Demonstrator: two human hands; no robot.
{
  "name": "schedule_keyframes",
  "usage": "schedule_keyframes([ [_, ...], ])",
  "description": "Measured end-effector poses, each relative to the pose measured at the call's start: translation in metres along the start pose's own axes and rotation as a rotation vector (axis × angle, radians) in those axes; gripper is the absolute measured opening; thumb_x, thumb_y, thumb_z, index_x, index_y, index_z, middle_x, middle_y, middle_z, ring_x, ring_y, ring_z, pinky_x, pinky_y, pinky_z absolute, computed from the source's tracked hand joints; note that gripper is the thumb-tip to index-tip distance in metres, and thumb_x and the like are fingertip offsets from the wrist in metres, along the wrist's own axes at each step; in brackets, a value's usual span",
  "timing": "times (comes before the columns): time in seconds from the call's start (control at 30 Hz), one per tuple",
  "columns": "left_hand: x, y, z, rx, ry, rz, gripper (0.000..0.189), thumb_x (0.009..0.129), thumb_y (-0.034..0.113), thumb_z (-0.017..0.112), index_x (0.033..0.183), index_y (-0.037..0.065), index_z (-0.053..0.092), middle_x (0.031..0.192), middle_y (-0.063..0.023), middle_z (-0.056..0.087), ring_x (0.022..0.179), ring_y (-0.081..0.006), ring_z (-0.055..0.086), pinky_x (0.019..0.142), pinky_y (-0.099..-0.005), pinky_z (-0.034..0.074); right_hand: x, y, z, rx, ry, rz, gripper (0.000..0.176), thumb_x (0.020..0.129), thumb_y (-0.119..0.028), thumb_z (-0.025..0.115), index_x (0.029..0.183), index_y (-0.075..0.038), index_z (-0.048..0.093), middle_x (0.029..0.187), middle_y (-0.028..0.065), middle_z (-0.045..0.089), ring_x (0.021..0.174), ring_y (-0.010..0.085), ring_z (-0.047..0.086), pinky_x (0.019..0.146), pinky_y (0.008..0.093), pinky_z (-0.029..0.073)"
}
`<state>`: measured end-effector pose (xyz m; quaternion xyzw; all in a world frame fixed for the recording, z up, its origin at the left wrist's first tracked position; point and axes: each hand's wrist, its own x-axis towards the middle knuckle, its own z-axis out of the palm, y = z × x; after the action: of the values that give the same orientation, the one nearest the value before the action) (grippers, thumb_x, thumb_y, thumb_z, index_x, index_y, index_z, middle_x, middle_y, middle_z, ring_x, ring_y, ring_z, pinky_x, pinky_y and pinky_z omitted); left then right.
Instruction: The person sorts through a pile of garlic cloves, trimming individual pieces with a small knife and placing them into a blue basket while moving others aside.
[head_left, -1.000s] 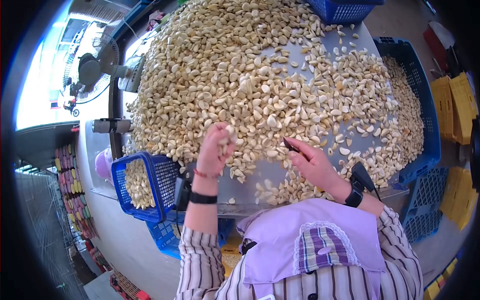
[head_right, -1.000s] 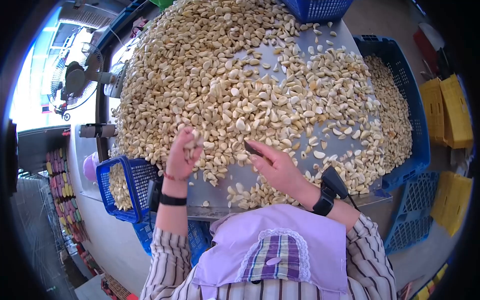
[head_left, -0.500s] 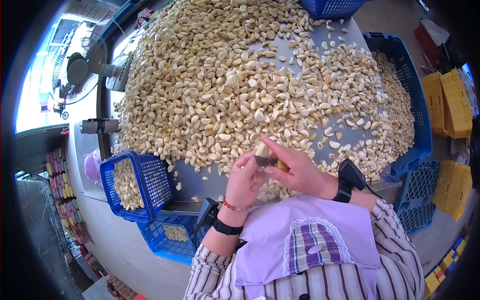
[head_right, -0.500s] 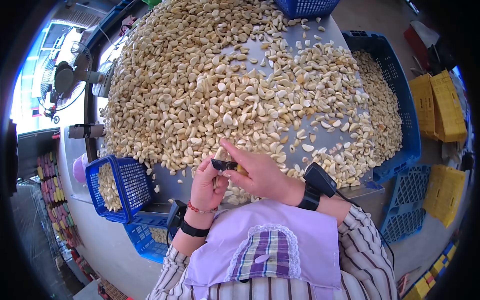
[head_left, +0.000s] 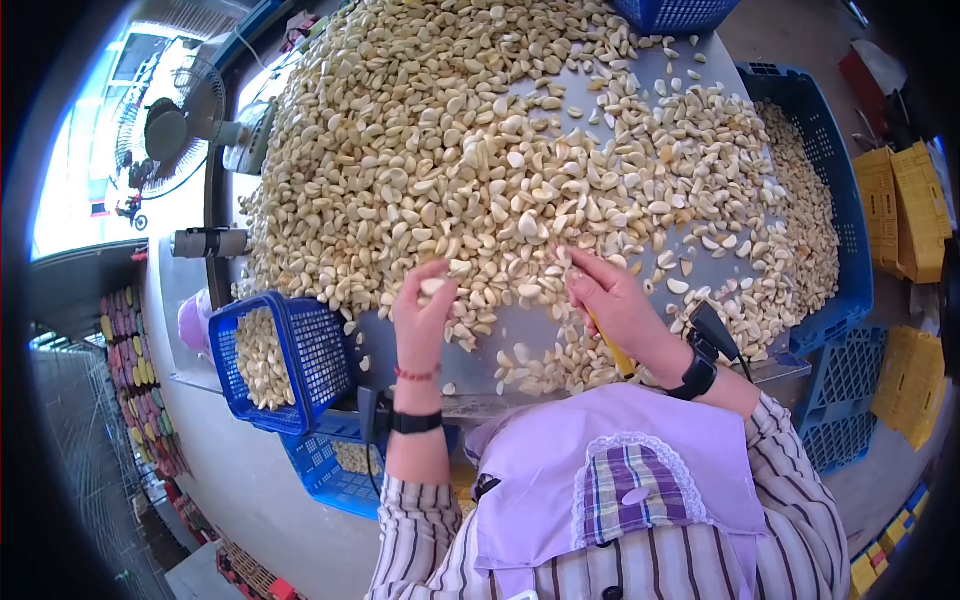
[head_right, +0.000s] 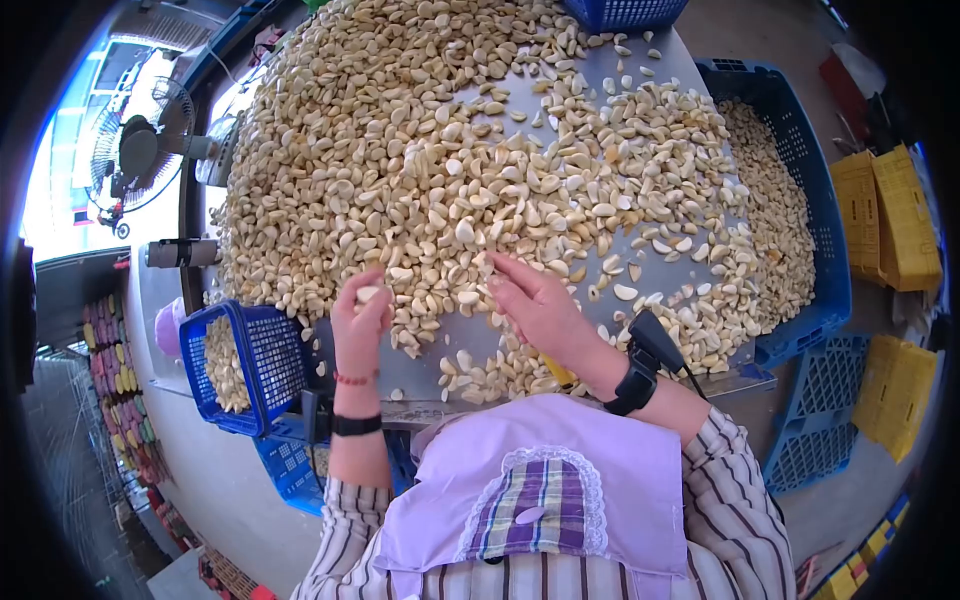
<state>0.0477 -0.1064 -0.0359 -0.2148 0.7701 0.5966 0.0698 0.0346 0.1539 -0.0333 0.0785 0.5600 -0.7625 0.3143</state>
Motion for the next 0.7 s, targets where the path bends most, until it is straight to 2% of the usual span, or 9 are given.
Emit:
schedule_keyframes([
  [0.03, 0.014, -0.006, -0.002, -0.002, 0.003, 0.004, 0.029, 0.084, 0.027, 0.064, 0.107, 0.009, 0.062, 0.086, -0.0062, 0.062, 0.066, -0.0164, 0.057, 0.051, -0.0260, 0.044, 0.000, 0.000, 0.001, -0.003, -0.002, -0.003, 0.046, 0.095, -0.025, 0.051, 0.137, -0.009, 0.043, 0.076, -0.0017, 0.051, 0.052, 0.0028, 0.044, 0.046, 0.0184, 0.039],
  [0.1, 0.032, -0.014, -0.003, 0.920, 0.107, 0.713, 0.022, 0.083, 0.026, 0.065, 0.095, 0.008, 0.067, 0.086, -0.0087, 0.066, 0.066, -0.0230, 0.062, 0.056, -0.0302, 0.048, -0.003, 0.001, 0.004, -0.009, -0.027, 0.052, 0.046, 0.095, -0.024, 0.052, 0.136, -0.007, 0.044, 0.077, -0.0016, 0.052, 0.054, 0.0025, 0.044, 0.048, 0.0182, 0.039],
  [0.2, 0.030, -0.008, 0.005, 0.996, -0.021, 0.508, 0.023, 0.082, 0.030, 0.066, 0.090, 0.009, 0.069, 0.088, -0.0091, 0.068, 0.069, -0.0289, 0.064, 0.060, -0.0327, 0.050, -0.006, 0.000, 0.002, -0.031, -0.032, 0.032, 0.046, 0.094, -0.024, 0.053, 0.135, -0.006, 0.045, 0.078, -0.0018, 0.053, 0.058, 0.0019, 0.044, 0.051, 0.0181, 0.038],
  [0.27, 0.020, 0.007, 0.007, 0.932, -0.107, 0.395, 0.016, 0.082, 0.022, 0.067, 0.089, 0.009, 0.070, 0.077, -0.0073, 0.068, 0.066, -0.0224, 0.065, 0.057, -0.0301, 0.050, -0.007, -0.003, 0.001, -0.059, -0.028, 0.012, 0.046, 0.094, -0.024, 0.053, 0.135, -0.005, 0.045, 0.078, -0.0021, 0.053, 0.059, 0.0016, 0.045, 0.051, 0.0181, 0.038],
  [0.33, 0.009, 0.012, 0.004, 0.382, -0.659, -0.051, 0.014, 0.081, 0.016, 0.068, 0.089, 0.005, 0.070, 0.071, -0.0044, 0.067, 0.065, -0.0133, 0.062, 0.057, -0.0241, 0.047, -0.009, -0.006, 0.000, -0.084, -0.016, -0.003, 0.046, 0.094, -0.024, 0.053, 0.134, -0.004, 0.046, 0.079, -0.0024, 0.053, 0.060, 0.0014, 0.045, 0.052, 0.0181, 0.038],
  [0.37, 0.006, 0.014, 0.003, 0.332, -0.635, -0.129, 0.013, 0.081, 0.012, 0.068, 0.089, 0.002, 0.070, 0.075, -0.0020, 0.067, 0.067, -0.0063, 0.059, 0.057, -0.0203, 0.045, -0.009, -0.008, 0.000, -0.078, -0.007, 0.003, 0.046, 0.093, -0.025, 0.053, 0.134, -0.004, 0.046, 0.079, -0.0025, 0.053, 0.060, 0.0015, 0.045, 0.052, 0.0182, 0.038],
  [0.4, 0.008, 0.011, 0.004, 0.334, -0.640, -0.131, 0.013, 0.081, 0.012, 0.068, 0.089, 0.002, 0.070, 0.075, -0.0020, 0.067, 0.067, -0.0063, 0.059, 0.057, -0.0203, 0.045, -0.009, -0.009, -0.001, -0.074, 0.001, 0.008, 0.046, 0.093, -0.025, 0.054, 0.133, -0.003, 0.047, 0.079, -0.0026, 0.053, 0.060, 0.0017, 0.046, 0.052, 0.0183, 0.038],
  [0.5, 0.019, 0.007, 0.001, 0.583, 0.010, 0.580, 0.020, 0.077, 0.011, 0.072, 0.095, 0.005, 0.070, 0.079, -0.0069, 0.064, 0.067, -0.0135, 0.059, 0.058, -0.0250, 0.047, -0.007, -0.003, -0.003, -0.063, -0.002, -0.024, 0.046, 0.093, -0.025, 0.054, 0.132, -0.003, 0.047, 0.078, -0.0028, 0.053, 0.059, 0.0018, 0.045, 0.051, 0.0183, 0.038],
  [0.7, 0.032, -0.004, 0.024, 0.926, -0.095, 0.595, 0.031, 0.075, 0.023, 0.073, 0.102, 0.009, 0.068, 0.082, -0.0078, 0.062, 0.067, -0.0249, 0.059, 0.063, -0.0316, 0.050, -0.006, -0.007, 0.005, -0.150, -0.006, -0.019, 0.045, 0.093, -0.022, 0.054, 0.132, -0.001, 0.047, 0.085, -0.0008, 0.055, 0.072, 0.0040, 0.050, 0.063, 0.0200, 0.042],
])
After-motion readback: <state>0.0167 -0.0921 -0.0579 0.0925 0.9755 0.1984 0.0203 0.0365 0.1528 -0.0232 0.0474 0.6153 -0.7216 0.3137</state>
